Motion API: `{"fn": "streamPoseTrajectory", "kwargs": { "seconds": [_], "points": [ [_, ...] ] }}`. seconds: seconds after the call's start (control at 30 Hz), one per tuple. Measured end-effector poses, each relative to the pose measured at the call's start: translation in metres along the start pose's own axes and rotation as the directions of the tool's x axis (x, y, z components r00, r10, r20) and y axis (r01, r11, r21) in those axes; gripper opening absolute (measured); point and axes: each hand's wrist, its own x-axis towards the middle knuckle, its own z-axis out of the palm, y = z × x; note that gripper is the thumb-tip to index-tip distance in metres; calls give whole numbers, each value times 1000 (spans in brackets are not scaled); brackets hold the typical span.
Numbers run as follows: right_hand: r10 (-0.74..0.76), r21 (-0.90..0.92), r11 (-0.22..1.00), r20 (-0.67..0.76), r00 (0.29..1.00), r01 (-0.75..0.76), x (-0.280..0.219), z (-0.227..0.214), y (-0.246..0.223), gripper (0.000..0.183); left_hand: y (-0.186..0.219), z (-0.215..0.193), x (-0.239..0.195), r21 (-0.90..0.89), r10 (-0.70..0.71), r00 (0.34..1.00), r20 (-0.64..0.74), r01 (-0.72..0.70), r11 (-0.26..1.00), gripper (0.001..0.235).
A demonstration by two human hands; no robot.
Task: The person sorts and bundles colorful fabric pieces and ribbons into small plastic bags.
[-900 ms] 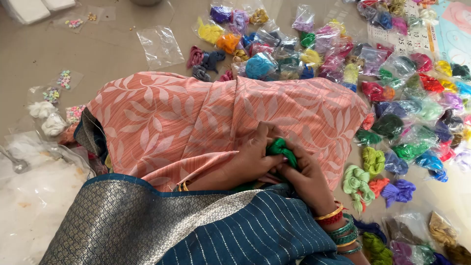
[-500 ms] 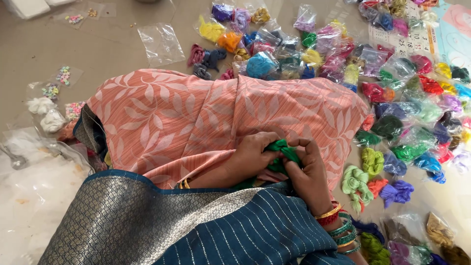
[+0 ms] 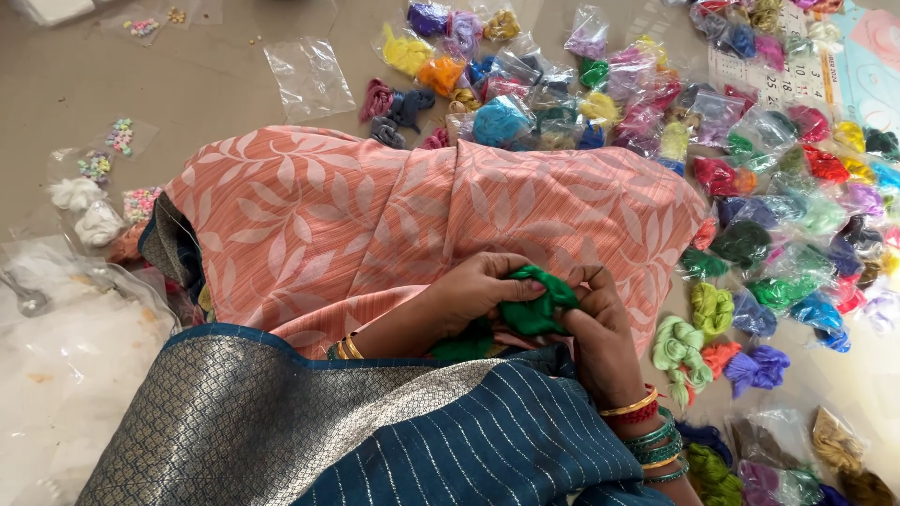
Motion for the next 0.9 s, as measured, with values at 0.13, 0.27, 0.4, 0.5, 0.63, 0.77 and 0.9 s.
{"fn": "streamPoseTrajectory", "kwargs": {
  "seconds": [0.13,0.27,0.4,0.5,0.63,0.77,0.9],
  "points": [
    [46,40,998,-11,999,-46,0,-1,0,48,-2,-2,1,-152,-38,997,61,47,987,26],
    [59,-162,985,-19,998,-61,1,8,-7,35,-4,0,3,-266,-29,999,31,36,963,21],
    [72,-265,963,65,995,-53,6,1,0,44,-12,-8,11,-384,-30,994,106,68,921,20],
    [46,-324,945,25,999,-36,5,8,-5,44,7,6,3,-352,-63,998,0,59,934,20],
    [-89,-353,934,-79,993,55,-6,33,-30,58,0,3,4,-200,32,986,-163,-64,978,19],
    [-376,-730,641,-28,926,237,-9,42,-37,44,-4,9,5,-27,94,972,-214,-103,994,23],
    [-405,-876,442,-2,914,194,-2,39,-24,32,10,27,-6,-94,160,981,-108,-170,981,27]
  ]
}}
